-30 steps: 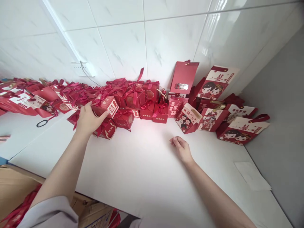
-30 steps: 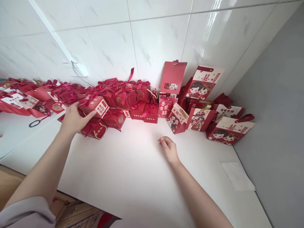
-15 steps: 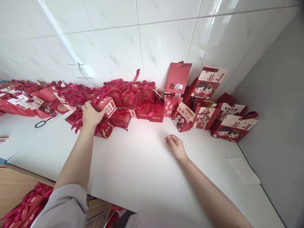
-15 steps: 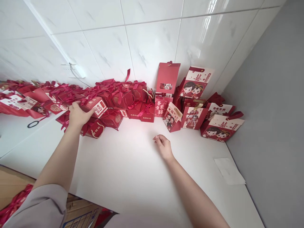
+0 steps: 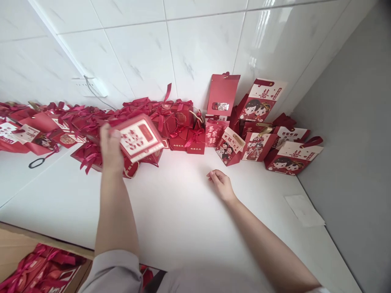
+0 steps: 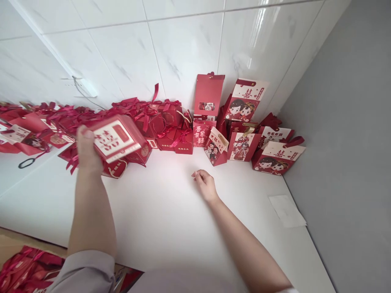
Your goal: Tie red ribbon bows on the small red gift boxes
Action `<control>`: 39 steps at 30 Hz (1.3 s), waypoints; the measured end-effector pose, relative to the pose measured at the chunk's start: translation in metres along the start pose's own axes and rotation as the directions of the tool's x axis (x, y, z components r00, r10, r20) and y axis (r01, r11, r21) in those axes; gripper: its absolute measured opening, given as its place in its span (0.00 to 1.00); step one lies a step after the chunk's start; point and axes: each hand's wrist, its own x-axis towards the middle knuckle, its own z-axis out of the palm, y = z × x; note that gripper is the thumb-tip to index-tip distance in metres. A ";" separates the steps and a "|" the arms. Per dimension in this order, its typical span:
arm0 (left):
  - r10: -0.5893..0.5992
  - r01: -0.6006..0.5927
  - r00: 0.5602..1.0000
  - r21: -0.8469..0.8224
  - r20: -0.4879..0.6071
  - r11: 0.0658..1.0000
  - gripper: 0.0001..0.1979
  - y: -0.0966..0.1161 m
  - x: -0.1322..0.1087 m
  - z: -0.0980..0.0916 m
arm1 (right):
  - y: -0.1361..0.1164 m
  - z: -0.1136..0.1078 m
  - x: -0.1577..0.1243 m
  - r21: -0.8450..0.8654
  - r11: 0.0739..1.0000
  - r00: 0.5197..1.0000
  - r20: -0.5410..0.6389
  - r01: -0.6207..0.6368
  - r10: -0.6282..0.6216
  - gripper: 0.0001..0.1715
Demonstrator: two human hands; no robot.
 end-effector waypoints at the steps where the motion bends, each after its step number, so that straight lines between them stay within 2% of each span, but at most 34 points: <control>1: -0.040 0.048 0.998 -0.201 0.047 0.978 0.38 -0.004 -0.012 0.019 | -0.001 0.000 0.000 0.011 1.000 1.000 -0.001 -0.001 0.001 0.23; 2: -0.049 0.109 0.983 -0.342 0.179 0.933 0.38 -0.007 -0.026 0.038 | -0.001 0.000 0.000 0.026 1.000 1.000 -0.003 0.000 0.000 0.22; 3: -0.021 0.153 0.951 -0.409 0.307 0.900 0.37 -0.011 -0.041 0.056 | -0.002 0.000 0.001 0.042 0.999 1.000 -0.006 0.002 -0.002 0.21; 5: 0.029 0.237 0.856 -0.442 0.516 0.865 0.35 -0.018 -0.070 0.087 | -0.003 0.000 0.002 0.075 0.997 1.000 -0.015 0.011 -0.010 0.20; 7: 0.052 0.306 0.769 -0.438 0.638 0.846 0.36 -0.026 -0.093 0.106 | -0.004 0.000 0.002 0.108 0.994 1.000 -0.021 0.025 -0.023 0.19; 9: 0.057 0.376 0.691 -0.426 0.720 0.823 0.36 -0.033 -0.108 0.116 | -0.005 -0.001 0.003 0.146 0.989 0.999 -0.027 0.038 -0.035 0.19; 11: 0.035 0.455 0.662 -0.438 0.749 0.775 0.34 -0.041 -0.115 0.120 | -0.005 -0.002 0.003 0.192 0.980 0.998 -0.044 0.047 -0.039 0.20; 13: -0.042 0.503 0.698 -0.447 0.715 0.740 0.33 -0.049 -0.116 0.123 | -0.005 -0.004 0.003 0.242 0.969 0.998 -0.061 0.048 -0.034 0.22; 16: -0.227 0.483 0.802 -0.375 0.553 0.792 0.32 -0.060 -0.112 0.128 | -0.004 -0.005 0.003 0.304 0.952 0.998 -0.067 0.035 -0.015 0.26; 17: -0.267 0.476 0.819 -0.340 0.508 0.811 0.30 -0.063 -0.110 0.129 | -0.004 -0.005 0.003 0.316 0.948 0.997 -0.072 0.033 -0.011 0.26; 19: -0.305 0.483 0.822 -0.308 0.480 0.819 0.25 -0.066 -0.109 0.130 | -0.004 -0.006 0.003 0.330 0.943 0.996 -0.092 0.042 -0.012 0.25; 21: -0.270 0.486 0.807 -0.330 0.526 0.809 0.24 -0.065 -0.109 0.129 | -0.005 -0.005 0.002 0.329 0.942 0.994 -0.111 0.060 -0.024 0.24; 23: -0.166 0.413 0.817 -0.360 0.552 0.837 0.29 -0.057 -0.112 0.127 | -0.006 -0.005 0.000 0.318 0.945 0.992 -0.122 0.078 -0.041 0.24; 26: 0.077 0.141 0.860 -0.379 0.505 0.915 0.31 -0.038 -0.118 0.124 | -0.008 -0.003 -0.004 0.286 0.953 0.992 -0.112 0.096 -0.066 0.23; 28: 0.211 -0.041 0.855 -0.345 0.473 0.938 0.29 -0.023 -0.121 0.123 | -0.009 -0.002 -0.006 0.262 0.960 0.994 -0.083 0.095 -0.076 0.24; 31: 0.267 -0.190 0.830 -0.201 0.491 0.961 0.21 -0.007 -0.122 0.120 | -0.012 -0.001 -0.013 0.237 0.969 0.997 -0.027 0.077 -0.073 0.27; 33: 0.232 -0.191 0.826 -0.131 0.514 0.973 0.17 -0.003 -0.121 0.118 | -0.016 0.000 -0.022 0.225 0.972 0.997 -0.009 0.071 -0.071 0.29; 36: 0.173 -0.108 0.829 -0.151 0.532 0.983 0.12 -0.007 -0.118 0.117 | -0.023 0.005 -0.038 0.185 0.979 0.997 -0.006 0.081 -0.081 0.32; 39: 0.145 -0.049 0.830 -0.188 0.539 0.981 0.08 -0.014 -0.116 0.116 | -0.030 0.017 -0.051 0.069 0.998 0.996 0.093 0.008 -0.014 0.34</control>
